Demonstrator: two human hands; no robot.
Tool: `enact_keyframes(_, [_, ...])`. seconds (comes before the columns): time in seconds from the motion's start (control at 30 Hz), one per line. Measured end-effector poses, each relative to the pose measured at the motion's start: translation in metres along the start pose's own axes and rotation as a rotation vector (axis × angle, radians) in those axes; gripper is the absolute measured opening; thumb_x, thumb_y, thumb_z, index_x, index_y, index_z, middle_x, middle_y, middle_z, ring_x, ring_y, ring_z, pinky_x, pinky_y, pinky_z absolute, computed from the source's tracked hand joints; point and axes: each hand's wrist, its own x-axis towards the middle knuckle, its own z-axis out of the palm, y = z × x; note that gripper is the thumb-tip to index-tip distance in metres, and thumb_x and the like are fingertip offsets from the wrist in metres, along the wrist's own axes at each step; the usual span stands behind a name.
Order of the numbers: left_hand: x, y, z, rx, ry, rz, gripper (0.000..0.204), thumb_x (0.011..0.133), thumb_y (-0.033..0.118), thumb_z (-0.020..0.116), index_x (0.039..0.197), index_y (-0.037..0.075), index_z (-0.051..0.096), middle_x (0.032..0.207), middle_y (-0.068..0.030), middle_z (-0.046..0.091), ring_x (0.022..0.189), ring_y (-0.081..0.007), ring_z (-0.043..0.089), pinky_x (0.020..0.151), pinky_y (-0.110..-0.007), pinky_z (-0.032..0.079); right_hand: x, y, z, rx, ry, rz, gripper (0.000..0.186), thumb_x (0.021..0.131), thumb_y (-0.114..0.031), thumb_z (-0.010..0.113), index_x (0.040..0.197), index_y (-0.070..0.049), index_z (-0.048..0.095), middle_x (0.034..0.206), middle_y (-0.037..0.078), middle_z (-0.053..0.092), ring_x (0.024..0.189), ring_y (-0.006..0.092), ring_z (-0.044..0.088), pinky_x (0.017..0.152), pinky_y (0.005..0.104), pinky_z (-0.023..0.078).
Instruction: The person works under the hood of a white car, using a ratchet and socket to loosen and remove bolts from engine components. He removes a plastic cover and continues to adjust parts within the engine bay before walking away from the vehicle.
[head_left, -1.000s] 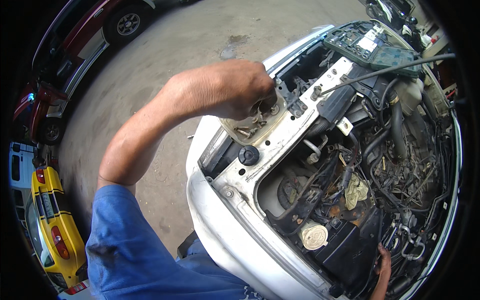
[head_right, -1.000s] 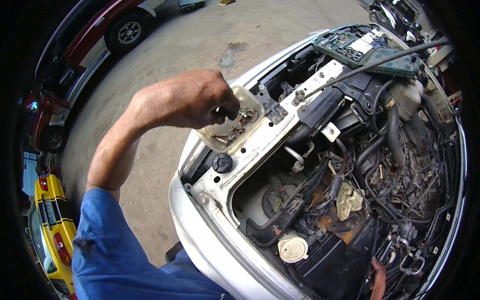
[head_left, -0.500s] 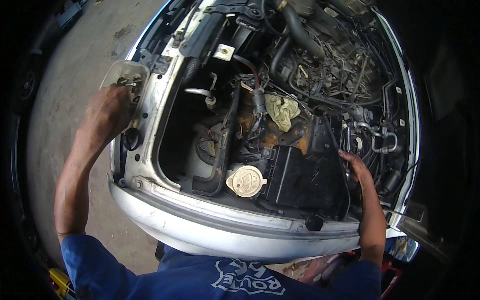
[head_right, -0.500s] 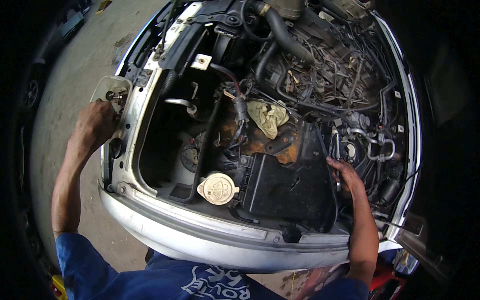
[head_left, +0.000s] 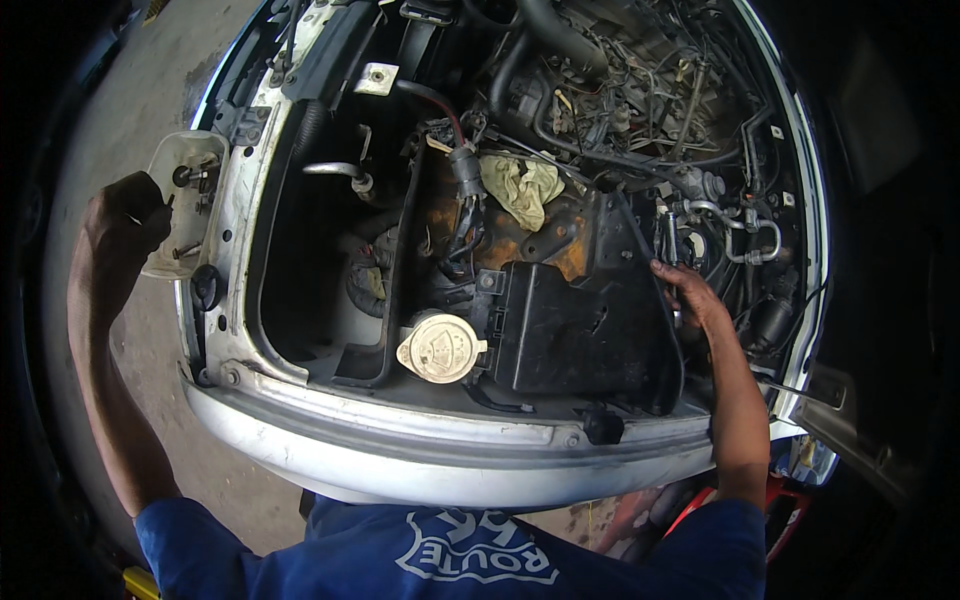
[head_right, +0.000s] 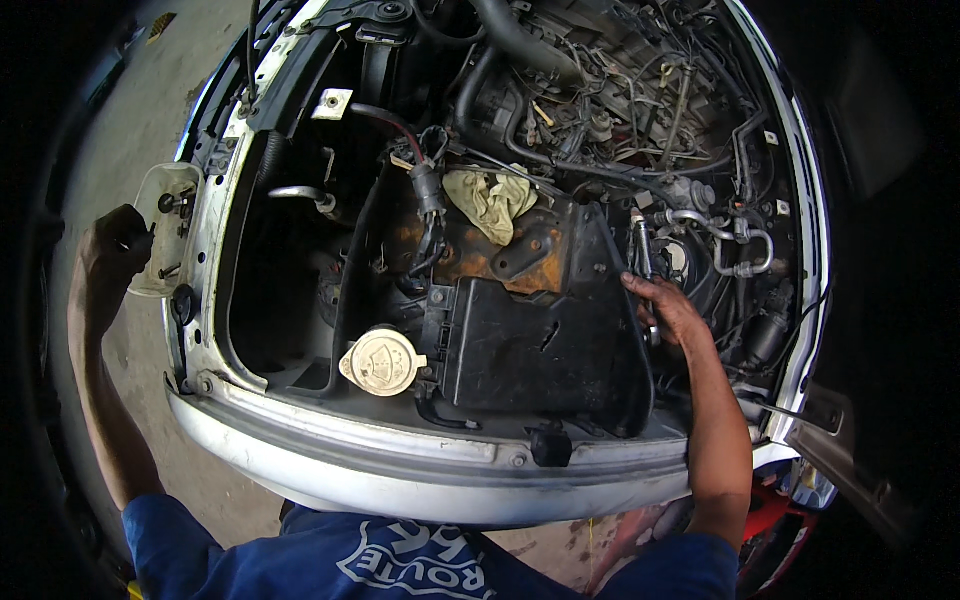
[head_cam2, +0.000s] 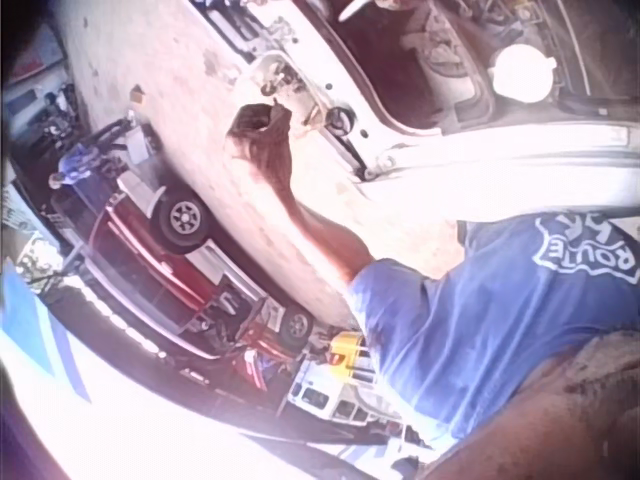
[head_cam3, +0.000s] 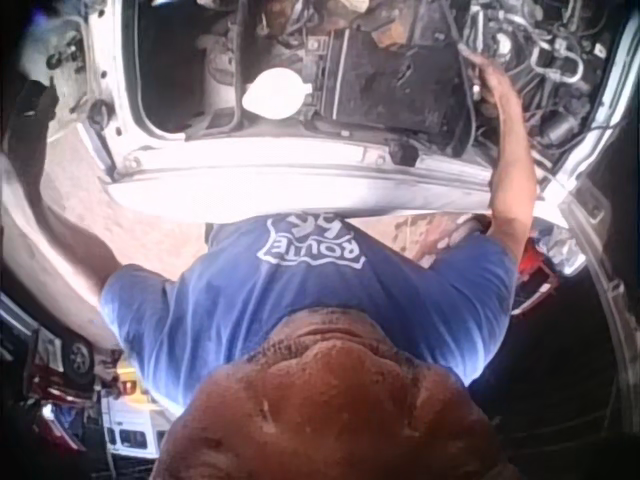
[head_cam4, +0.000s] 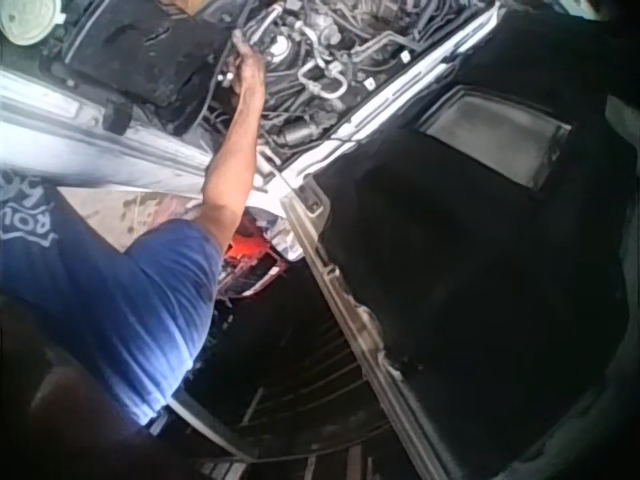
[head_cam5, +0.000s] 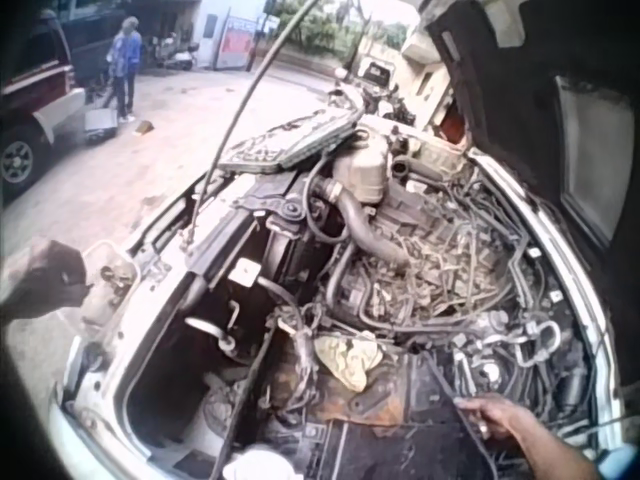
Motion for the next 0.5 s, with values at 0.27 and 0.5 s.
enact_keyframes(0.27, [-0.021, 0.100, 0.021, -0.328, -0.180, 0.566, 0.014, 0.070, 0.005, 0.071, 0.081, 0.001, 0.064, 0.072, -0.0119, 0.064, 0.066, -0.0213, 0.062, 0.067, -0.038, 0.052, -0.006, -0.007, 0.004, -0.040, -0.014, -0.004, 0.081, 0.084, -0.048, 0.082, 0.130, 0.010, 0.049, 0.072, 0.001, 0.051, 0.052, 0.0100, 0.040, 0.056, 0.0280, 0.035])
enact_keyframes(0.5, [0.036, 0.221, 0.094, -0.331, -0.211, 0.949, 0.026, 0.079, 0.008, 0.078, 0.100, -0.004, 0.068, 0.093, -0.0214, 0.071, 0.089, -0.0347, 0.071, 0.084, -0.041, 0.057, -0.011, -0.010, 0.007, -0.239, 0.036, 0.008, 0.066, 0.089, -0.063, 0.070, 0.102, 0.001, 0.060, 0.073, 0.004, 0.054, 0.062, 0.0135, 0.046, 0.060, 0.0307, 0.039])
